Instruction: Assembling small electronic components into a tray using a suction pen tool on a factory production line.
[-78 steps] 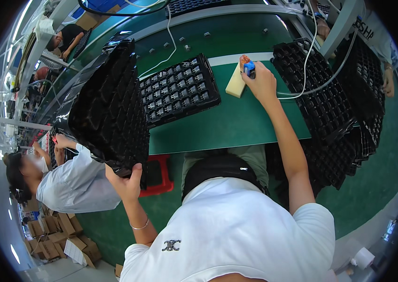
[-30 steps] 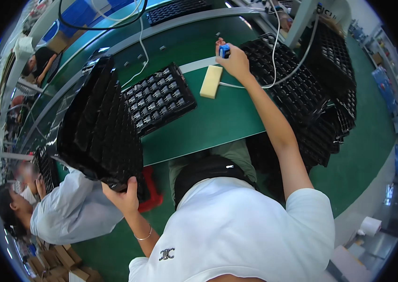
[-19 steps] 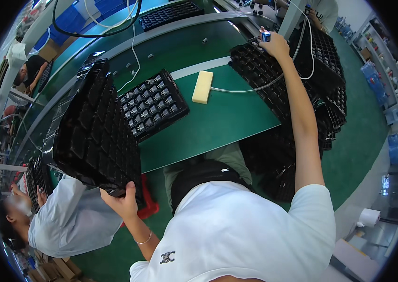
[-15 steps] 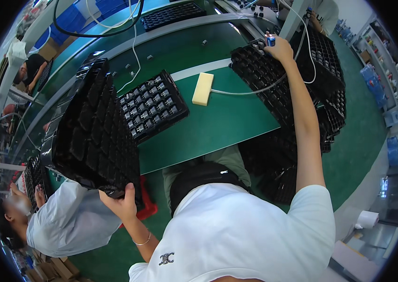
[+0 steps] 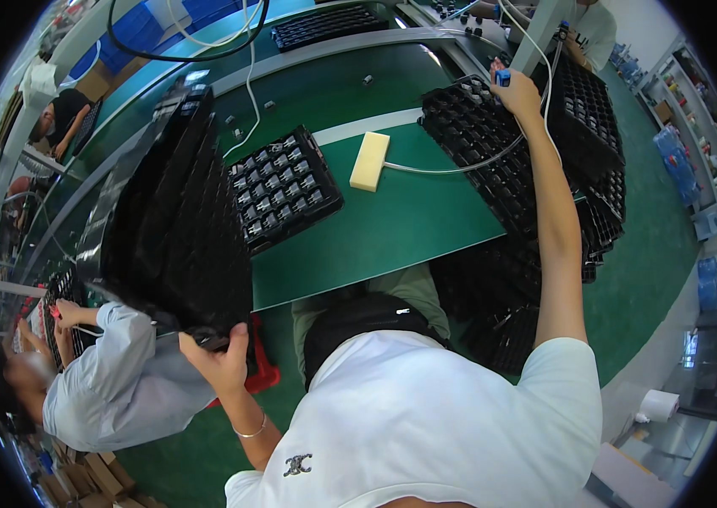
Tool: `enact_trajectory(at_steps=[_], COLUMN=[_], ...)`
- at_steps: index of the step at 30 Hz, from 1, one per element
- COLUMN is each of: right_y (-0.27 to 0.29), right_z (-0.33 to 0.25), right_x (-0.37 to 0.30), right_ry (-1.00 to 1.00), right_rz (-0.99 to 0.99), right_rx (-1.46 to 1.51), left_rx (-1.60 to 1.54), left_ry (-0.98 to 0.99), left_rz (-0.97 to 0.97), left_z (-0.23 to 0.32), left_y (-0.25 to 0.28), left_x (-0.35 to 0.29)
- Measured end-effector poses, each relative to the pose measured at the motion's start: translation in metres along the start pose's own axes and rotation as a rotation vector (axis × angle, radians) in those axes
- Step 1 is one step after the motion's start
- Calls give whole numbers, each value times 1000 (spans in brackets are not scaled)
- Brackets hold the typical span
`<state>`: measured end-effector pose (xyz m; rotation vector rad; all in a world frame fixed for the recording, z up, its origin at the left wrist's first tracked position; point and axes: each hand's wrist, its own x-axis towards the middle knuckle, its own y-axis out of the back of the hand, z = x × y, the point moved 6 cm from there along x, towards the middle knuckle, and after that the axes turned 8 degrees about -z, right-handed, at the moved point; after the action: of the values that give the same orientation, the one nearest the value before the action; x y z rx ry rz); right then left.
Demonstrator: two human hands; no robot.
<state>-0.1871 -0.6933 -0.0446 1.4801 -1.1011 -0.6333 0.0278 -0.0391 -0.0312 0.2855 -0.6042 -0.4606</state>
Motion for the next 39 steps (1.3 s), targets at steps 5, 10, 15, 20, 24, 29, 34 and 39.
enact_trajectory(at_steps=[5,10,15,20,24,29,34,39], right_y=[77,120,180,182,116,25,-80,-90], right_z=[-84,-61,47,35,-20,-140,-179,-181], right_x=[-117,-173,-194,-256,-258,-254,-240,-251], right_ry=[412,582,408,340,395,609,710,849], right_rz=[11,111,100,68,2,76,44,0], right_rx=[868,802,1153,1102,906,398,102,-23], left_rx=[101,131,82,220,408,436,418,404], left_ry=[-229,-547,-731,-667,-466,-283,-231,-331], left_rz=[-404,-814,-921,-824,-536,-211,-134,-187], left_z=[67,115,143,129,97,73,61,73], left_y=[-56,-118,-137,-126,-75,-26,-10,-40], left_x=[24,5,-13,2,26,32,21,17])
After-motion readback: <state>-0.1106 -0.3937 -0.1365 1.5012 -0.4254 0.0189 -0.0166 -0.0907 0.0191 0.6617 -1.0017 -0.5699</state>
